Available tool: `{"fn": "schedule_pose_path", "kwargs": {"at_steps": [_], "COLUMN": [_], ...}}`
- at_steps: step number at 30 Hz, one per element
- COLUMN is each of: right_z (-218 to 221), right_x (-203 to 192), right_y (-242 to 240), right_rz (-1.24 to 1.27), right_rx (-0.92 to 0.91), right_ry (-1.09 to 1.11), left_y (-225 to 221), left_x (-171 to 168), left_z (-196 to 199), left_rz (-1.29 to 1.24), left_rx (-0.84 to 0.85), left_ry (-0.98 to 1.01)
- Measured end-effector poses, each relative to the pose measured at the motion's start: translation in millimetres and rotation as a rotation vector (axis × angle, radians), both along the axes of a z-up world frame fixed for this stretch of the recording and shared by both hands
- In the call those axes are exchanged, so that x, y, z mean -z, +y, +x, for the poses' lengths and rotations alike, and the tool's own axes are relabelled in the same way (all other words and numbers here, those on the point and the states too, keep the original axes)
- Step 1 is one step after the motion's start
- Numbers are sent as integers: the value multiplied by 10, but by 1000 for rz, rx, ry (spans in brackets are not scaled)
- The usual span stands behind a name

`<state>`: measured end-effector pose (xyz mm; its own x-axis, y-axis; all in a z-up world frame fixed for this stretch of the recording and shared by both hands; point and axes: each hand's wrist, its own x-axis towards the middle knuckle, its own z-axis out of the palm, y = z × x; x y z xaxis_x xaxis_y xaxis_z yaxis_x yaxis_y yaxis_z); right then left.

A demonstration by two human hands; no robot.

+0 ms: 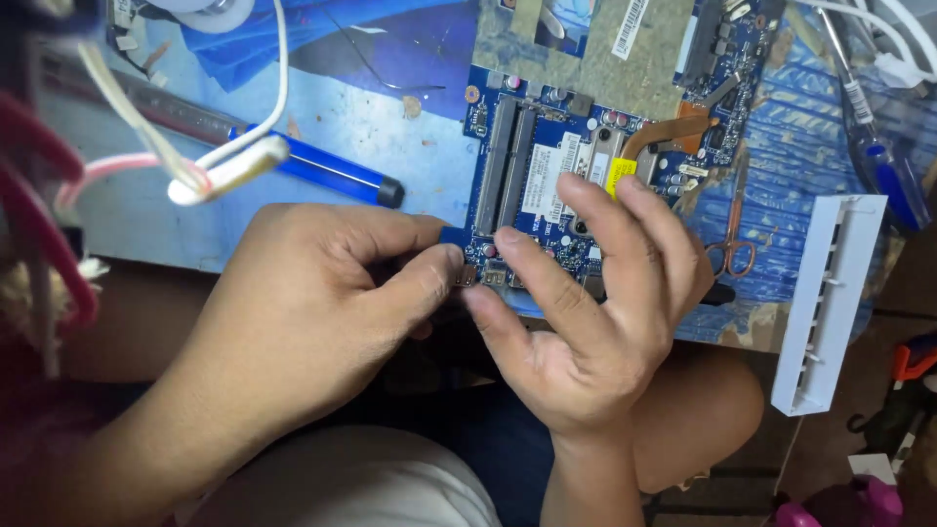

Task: Trimming and preparing a small electronic connector with scissors before attempting to align it on a laptop motherboard.

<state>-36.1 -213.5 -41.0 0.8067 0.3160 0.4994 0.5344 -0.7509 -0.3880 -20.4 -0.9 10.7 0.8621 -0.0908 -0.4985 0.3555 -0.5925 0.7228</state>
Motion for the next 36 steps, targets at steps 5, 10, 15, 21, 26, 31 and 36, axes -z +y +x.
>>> {"fn": "schedule_pose_path", "kwargs": {"at_steps": [5,10,15,21,26,31,36], "right_z": [11,2,-10,-61,-116,-104,-167], "right_x": [-38,-16,12,64,178,273,262], "right_y": [31,21,-10,-51,-5,-3,-59], "right_rz": [46,56,50,-70,-89,-95,-71], "right_rx": [-33,-32,-36,-51,0,-13,-46], "right_ry": [28,36,29,-127,-253,-358,-332], "left_y": [-69,-124,-168,-168,-185,-146,-136], "left_x": [-60,-92,-83,-145,-285,-313,-356], "left_z": [5,39,17,37,143,168,207], "left_rz": [-26,98,157,114,74,73,78], "left_rx": [-115,-92,-101,-113,-151,-114,-100], "left_ry": [156,170,176,213,369,377,459]}}
